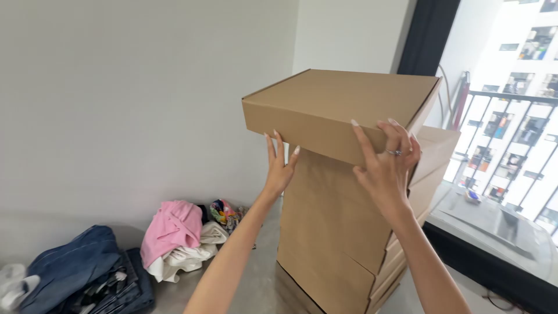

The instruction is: The person picks up folded jeans and a checkered shirt from a pile on a table, places them onto hangers, and hangs them on a clothing rack. The person repeats this process for another pair of denim shorts.

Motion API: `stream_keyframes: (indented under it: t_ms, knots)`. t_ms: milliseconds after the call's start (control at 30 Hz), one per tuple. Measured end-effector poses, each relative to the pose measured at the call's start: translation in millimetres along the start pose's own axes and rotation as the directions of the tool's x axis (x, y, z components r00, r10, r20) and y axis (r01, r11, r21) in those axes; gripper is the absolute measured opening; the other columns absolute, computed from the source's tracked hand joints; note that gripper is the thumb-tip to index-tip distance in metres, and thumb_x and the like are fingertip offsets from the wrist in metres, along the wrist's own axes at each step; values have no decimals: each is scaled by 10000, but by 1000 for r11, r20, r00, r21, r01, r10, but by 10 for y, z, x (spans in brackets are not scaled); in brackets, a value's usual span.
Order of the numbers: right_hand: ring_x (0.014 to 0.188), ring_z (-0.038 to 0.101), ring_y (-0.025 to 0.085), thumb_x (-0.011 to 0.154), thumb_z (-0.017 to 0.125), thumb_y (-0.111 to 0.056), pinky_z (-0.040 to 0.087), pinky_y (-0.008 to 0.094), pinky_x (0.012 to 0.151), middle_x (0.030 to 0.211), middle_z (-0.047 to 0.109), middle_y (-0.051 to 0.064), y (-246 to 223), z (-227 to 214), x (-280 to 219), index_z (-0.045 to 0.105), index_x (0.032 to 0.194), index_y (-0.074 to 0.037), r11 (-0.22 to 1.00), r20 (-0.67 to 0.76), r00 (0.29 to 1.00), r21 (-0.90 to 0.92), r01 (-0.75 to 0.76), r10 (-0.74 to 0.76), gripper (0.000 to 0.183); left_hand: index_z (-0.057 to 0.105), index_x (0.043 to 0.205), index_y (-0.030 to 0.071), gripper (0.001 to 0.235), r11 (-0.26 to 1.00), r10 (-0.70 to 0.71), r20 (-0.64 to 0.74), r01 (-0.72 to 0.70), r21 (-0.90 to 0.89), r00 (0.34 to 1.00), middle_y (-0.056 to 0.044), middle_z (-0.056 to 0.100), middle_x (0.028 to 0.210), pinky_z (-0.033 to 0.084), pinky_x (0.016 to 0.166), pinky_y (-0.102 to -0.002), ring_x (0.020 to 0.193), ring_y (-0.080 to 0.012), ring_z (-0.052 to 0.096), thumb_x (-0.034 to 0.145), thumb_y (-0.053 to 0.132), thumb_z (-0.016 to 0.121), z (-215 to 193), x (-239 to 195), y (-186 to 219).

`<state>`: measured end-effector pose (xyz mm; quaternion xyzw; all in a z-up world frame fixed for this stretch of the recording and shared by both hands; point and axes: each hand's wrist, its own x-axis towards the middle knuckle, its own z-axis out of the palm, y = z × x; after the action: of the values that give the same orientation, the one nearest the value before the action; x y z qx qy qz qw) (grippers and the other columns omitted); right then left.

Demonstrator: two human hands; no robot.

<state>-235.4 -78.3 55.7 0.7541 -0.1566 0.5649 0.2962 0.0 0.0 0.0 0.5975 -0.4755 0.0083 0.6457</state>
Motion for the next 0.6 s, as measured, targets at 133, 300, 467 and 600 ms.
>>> stream_keyframes:
  t_ms: [133,300,467,600]
  knots:
    - [1433,196,357,474,877,-17,73,603,1112,1452,335,125,11,54,-2,530,1480,-257,1000,52,998,-22,-19,20,1091,7,1646,196,761,999,35,46,-33,-37,998,-239,-167,1670,129,1248,-554,1540,-444,-27,1066,356,474,269,-17,98]
    - [1485,118,384,528,850,105,47,633,1099,1499,315,187,-152,-15,59,476,1518,-211,995,61,995,-58,-79,83,1104,18,1647,184,691,998,61,83,-60,-17,995,-217,-153,1681,99,1250,-560,1547,-422,-31,1089,294,412,513,104,-25]
    - [1514,112,425,565,846,103,55,647,1090,1588,284,228,-70,93,109,532,1475,-172,988,13,993,-103,-114,116,1000,29,1651,239,667,991,87,160,-69,-111,983,-165,-153,1695,66,1239,-567,1551,-371,-87,1086,296,380,653,146,156]
    - [1545,48,430,670,800,66,99,669,1085,1680,200,211,91,189,63,575,1449,-166,975,8,982,-117,-187,189,843,64,1643,260,626,992,119,202,-106,-72,972,-150,-132,1706,76,1234,-601,1567,-356,-73,1095,311,361,777,163,318]
